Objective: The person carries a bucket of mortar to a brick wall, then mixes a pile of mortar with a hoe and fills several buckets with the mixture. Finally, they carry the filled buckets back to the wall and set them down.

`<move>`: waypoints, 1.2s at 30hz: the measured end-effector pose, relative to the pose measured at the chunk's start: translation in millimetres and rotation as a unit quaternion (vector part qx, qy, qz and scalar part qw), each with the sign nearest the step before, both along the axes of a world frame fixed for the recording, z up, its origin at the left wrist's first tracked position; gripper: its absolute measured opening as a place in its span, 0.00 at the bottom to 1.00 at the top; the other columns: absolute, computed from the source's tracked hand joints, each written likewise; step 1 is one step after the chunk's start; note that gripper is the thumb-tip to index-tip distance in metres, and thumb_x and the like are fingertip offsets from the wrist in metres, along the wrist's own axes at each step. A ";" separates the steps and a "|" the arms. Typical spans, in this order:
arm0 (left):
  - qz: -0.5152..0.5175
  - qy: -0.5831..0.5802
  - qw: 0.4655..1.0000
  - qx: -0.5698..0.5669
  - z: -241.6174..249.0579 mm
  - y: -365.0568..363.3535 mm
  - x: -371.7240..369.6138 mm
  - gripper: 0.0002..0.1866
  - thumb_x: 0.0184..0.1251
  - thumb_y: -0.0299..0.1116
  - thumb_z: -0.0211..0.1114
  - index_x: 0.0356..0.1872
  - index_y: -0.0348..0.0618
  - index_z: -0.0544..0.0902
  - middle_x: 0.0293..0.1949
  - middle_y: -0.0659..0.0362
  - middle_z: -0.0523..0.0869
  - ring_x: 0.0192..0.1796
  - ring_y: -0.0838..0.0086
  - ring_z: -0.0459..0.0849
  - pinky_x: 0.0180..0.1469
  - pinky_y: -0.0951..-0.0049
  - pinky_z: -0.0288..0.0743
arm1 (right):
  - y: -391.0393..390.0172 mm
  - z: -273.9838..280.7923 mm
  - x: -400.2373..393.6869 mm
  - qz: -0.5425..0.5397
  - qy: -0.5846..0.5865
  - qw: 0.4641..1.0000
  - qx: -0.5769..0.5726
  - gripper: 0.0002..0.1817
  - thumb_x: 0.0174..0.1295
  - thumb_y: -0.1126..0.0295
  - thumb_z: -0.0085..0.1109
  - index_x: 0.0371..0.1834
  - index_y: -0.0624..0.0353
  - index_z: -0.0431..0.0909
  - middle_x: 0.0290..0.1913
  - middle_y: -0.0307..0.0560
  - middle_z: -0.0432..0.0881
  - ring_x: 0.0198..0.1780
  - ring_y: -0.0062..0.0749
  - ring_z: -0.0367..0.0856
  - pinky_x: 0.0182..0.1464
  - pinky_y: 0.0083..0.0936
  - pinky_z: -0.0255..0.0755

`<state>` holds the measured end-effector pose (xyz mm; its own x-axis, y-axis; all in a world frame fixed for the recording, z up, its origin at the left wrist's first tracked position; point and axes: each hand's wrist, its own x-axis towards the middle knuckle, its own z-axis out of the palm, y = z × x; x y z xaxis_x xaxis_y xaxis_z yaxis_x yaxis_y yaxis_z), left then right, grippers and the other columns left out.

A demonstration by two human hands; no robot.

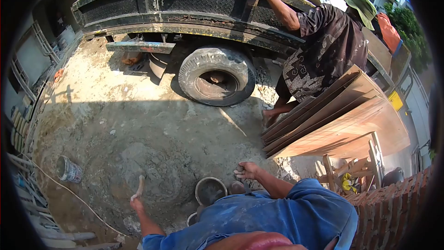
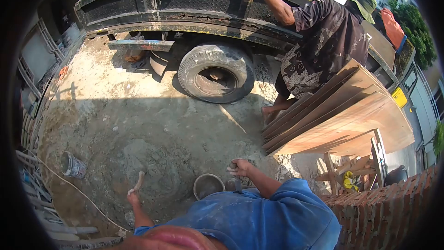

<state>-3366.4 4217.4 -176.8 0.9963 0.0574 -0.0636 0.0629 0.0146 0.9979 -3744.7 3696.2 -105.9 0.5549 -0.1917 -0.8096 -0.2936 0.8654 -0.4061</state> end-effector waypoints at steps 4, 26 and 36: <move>0.031 -0.001 0.993 0.111 -0.1 3.1 0.2 0.08 0.55 0.28 0.56 0.33 0.38 0.81 0.31 0.56 0.81 0.33 0.68 0.79 0.37 0.68 0.75 | -9.5 3.9 2.6 0.011 -0.013 1.000 0.002 0.08 0.65 0.63 0.48 0.45 0.50 0.69 0.42 0.43 0.75 0.46 0.44 0.80 0.47 0.46 0.72; 0.083 0.049 0.992 0.078 10.8 2.4 -9.9 0.12 0.53 0.31 0.55 0.33 0.34 0.82 0.32 0.52 0.82 0.36 0.65 0.79 0.41 0.65 0.73 | -69.8 36.9 14.6 0.013 -0.031 0.999 -0.006 0.07 0.66 0.63 0.47 0.42 0.50 0.70 0.40 0.44 0.77 0.46 0.42 0.80 0.47 0.43 0.74; 0.075 0.043 0.987 0.132 21.6 1.7 -10.4 0.14 0.53 0.31 0.56 0.36 0.31 0.83 0.34 0.50 0.83 0.36 0.61 0.81 0.42 0.64 0.75 | -88.1 61.4 24.4 -0.034 -0.061 0.998 -0.011 0.07 0.66 0.64 0.48 0.44 0.49 0.68 0.43 0.43 0.74 0.48 0.45 0.78 0.47 0.44 0.74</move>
<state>-3376.8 4219.1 -155.2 0.9670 0.2297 -0.1106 0.1645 -0.2307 0.9590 -3720.3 3608.1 -44.5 0.6338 -0.2488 -0.7324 -0.1817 0.8725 -0.4536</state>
